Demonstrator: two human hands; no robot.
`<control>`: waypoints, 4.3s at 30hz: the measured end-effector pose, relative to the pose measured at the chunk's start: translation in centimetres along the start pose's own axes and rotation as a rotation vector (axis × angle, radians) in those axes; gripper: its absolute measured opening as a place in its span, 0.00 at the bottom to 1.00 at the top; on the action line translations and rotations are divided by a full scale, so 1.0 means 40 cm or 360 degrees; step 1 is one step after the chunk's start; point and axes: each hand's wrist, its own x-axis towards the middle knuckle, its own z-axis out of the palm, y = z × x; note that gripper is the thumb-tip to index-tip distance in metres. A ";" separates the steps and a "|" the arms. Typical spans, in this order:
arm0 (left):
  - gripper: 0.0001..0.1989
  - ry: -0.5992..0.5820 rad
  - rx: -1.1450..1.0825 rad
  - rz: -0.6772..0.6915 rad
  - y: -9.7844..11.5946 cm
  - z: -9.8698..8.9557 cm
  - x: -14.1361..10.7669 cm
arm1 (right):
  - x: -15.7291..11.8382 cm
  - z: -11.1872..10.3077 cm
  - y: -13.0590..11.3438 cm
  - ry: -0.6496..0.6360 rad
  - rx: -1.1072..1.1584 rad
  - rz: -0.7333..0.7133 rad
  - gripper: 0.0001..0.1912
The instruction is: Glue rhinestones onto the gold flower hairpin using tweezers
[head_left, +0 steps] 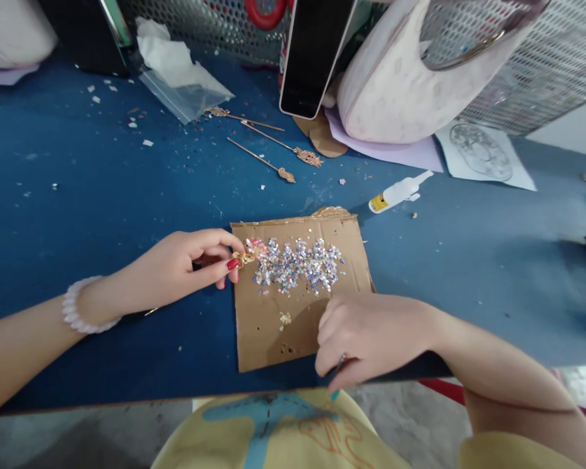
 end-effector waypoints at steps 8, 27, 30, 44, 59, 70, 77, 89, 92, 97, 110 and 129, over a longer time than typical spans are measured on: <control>0.14 0.0028 -0.0171 -0.0069 -0.006 0.004 -0.002 | -0.106 -0.124 -0.021 -0.0148 0.0402 0.0207 0.18; 0.12 0.0155 -0.0211 -0.0063 0.004 0.002 -0.011 | -0.179 -0.211 0.083 0.0155 0.0340 0.0434 0.14; 0.12 0.0269 -0.0170 -0.0079 0.005 -0.008 -0.009 | -0.161 -0.205 0.085 0.0222 0.0346 0.0425 0.13; 0.11 0.0421 -0.0079 -0.0126 -0.003 -0.049 0.006 | -0.038 -0.109 0.098 0.1686 0.0359 0.0516 0.13; 0.10 0.0427 -0.0213 -0.0125 -0.008 -0.039 0.008 | -0.044 -0.099 0.123 0.1693 -0.0382 0.0263 0.05; 0.09 0.0403 -0.0156 -0.0071 -0.014 -0.037 0.011 | -0.036 -0.093 0.123 0.1668 -0.0258 0.0345 0.06; 0.08 0.0408 -0.0113 -0.0055 -0.015 -0.036 0.015 | -0.033 -0.089 0.123 0.1666 -0.0387 0.0247 0.08; 0.08 0.0390 -0.0071 -0.0035 -0.018 -0.038 0.013 | -0.032 -0.088 0.124 0.1645 -0.0492 0.0141 0.08; 0.08 0.0386 -0.0057 -0.0035 -0.019 -0.038 0.012 | -0.033 -0.088 0.122 0.1652 -0.0512 0.0132 0.08; 0.08 0.0385 -0.0066 -0.0042 -0.023 -0.039 0.009 | -0.030 -0.089 0.122 0.1718 -0.0473 0.0201 0.08; 0.07 0.0417 -0.0064 -0.0035 -0.019 -0.037 0.012 | -0.026 -0.090 0.119 0.1716 -0.0420 0.0293 0.08; 0.10 0.0397 -0.0033 -0.0071 -0.010 -0.035 0.014 | -0.033 -0.090 0.115 0.1674 -0.0622 0.0174 0.09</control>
